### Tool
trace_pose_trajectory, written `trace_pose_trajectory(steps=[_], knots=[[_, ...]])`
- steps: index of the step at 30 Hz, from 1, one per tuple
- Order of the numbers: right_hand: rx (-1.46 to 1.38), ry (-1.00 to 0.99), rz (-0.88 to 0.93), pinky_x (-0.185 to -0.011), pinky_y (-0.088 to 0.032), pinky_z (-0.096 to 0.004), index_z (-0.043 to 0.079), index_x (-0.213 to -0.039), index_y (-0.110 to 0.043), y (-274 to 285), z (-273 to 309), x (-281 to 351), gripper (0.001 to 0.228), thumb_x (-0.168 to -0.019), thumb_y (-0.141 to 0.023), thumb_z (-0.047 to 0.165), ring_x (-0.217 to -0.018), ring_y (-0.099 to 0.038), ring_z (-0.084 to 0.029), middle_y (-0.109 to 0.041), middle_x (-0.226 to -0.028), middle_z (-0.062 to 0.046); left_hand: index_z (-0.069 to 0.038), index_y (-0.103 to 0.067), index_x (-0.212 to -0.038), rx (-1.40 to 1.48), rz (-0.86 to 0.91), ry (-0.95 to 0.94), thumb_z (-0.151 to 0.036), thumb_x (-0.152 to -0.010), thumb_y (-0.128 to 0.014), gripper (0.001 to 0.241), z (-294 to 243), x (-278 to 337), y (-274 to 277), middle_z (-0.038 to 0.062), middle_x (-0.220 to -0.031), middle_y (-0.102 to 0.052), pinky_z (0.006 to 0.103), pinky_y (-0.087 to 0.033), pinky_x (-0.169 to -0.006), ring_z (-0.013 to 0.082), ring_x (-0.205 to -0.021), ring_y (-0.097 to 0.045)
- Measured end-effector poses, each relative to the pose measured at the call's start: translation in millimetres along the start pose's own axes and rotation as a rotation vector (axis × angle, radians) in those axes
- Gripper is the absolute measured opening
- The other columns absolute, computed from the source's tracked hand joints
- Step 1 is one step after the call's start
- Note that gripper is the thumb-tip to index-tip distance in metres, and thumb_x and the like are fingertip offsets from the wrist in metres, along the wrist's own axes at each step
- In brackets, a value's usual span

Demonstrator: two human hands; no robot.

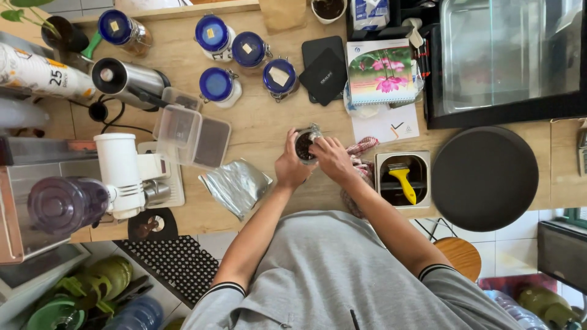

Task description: Cleaning and organizing coffee bean containers and workspace in a cafe.

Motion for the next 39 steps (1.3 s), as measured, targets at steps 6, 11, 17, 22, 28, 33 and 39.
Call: trace_pose_trajectory(steps=[6,11,17,22,28,33,39], knots=[[-0.101,-0.178,-0.083,-0.072,-0.050,-0.042,0.014,-0.103,-0.070,37,13,0,0.010,-0.102,-0.063,0.021,-0.078,-0.065,-0.033,-0.065,-0.094,-0.009,-0.022,-0.041,-0.143,-0.076,-0.094,-0.017,-0.043,-0.054,-0.083,0.101,-24,10,21,-0.001,-0.150,-0.053,0.0326,-0.061,-0.063,0.0191,-0.082,-0.076],[-0.542,-0.470,-0.138,-0.074,-0.054,-0.038,0.015,-0.105,-0.076,79,34,-2,0.013,-0.105,-0.067,0.023,-0.082,-0.071,-0.033,-0.073,-0.090,-0.008,-0.021,-0.041,-0.145,0.028,-0.121,-0.024,-0.050,-0.057,-0.079,0.100,-37,16,54,0.001,-0.154,-0.051,0.0405,-0.062,-0.066,0.0273,-0.087,-0.077],[-0.546,-0.412,-0.252,-0.072,-0.055,-0.038,0.018,-0.112,-0.079,120,59,-15,0.013,-0.102,-0.069,0.016,-0.079,-0.070,-0.031,-0.073,-0.087,-0.006,-0.023,-0.046,-0.142,-0.035,-0.181,-0.081,-0.052,-0.056,-0.081,0.097,-42,27,84,-0.005,-0.154,-0.051,0.0266,-0.062,-0.072,0.0127,-0.104,-0.074],[-0.214,0.041,-0.097,-0.073,-0.054,-0.043,0.012,-0.107,-0.078,118,81,-26,0.015,-0.100,-0.065,0.011,-0.083,-0.067,-0.033,-0.070,-0.099,-0.008,-0.024,-0.040,-0.148,0.008,-0.086,-0.074,-0.046,-0.056,-0.083,0.103,-34,32,79,-0.002,-0.158,-0.046,0.0316,-0.063,-0.077,0.0200,-0.100,-0.076],[-0.196,0.149,-0.063,-0.071,-0.051,-0.039,0.011,-0.098,-0.073,139,92,-35,0.009,-0.102,-0.065,0.015,-0.080,-0.064,-0.029,-0.068,-0.098,-0.005,-0.023,-0.041,-0.149,0.009,0.015,-0.010,-0.041,-0.057,-0.084,0.103,-25,31,83,0.001,-0.157,-0.046,0.0377,-0.064,-0.077,0.0283,-0.096,-0.076],[-0.065,0.073,-0.068,-0.070,-0.050,-0.038,0.013,-0.099,-0.070,112,72,-26,0.008,-0.103,-0.065,0.017,-0.078,-0.063,-0.026,-0.063,-0.092,-0.003,-0.023,-0.038,-0.150,-0.001,0.125,0.030,-0.044,-0.060,-0.082,0.103,-15,27,66,0.001,-0.159,-0.042,0.0443,-0.064,-0.078,0.0334,-0.095,-0.076],[-0.372,-0.387,-0.046,-0.062,-0.051,-0.038,0.020,-0.102,-0.074,80,53,-9,0.009,-0.104,-0.067,0.025,-0.066,-0.066,-0.029,-0.064,-0.077,-0.003,-0.017,-0.040,-0.150,0.019,0.162,0.037,-0.037,-0.064,-0.079,0.096,-25,20,70,0.009,-0.158,-0.043,0.0486,-0.064,-0.078,0.0394,-0.089,-0.076]])
Point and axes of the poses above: each hand's wrist, its own x-axis away from the middle knuckle, its own y-axis out of the back of the hand, z = x × y, the point moved 6 cm from there along -x, towards the middle knuckle
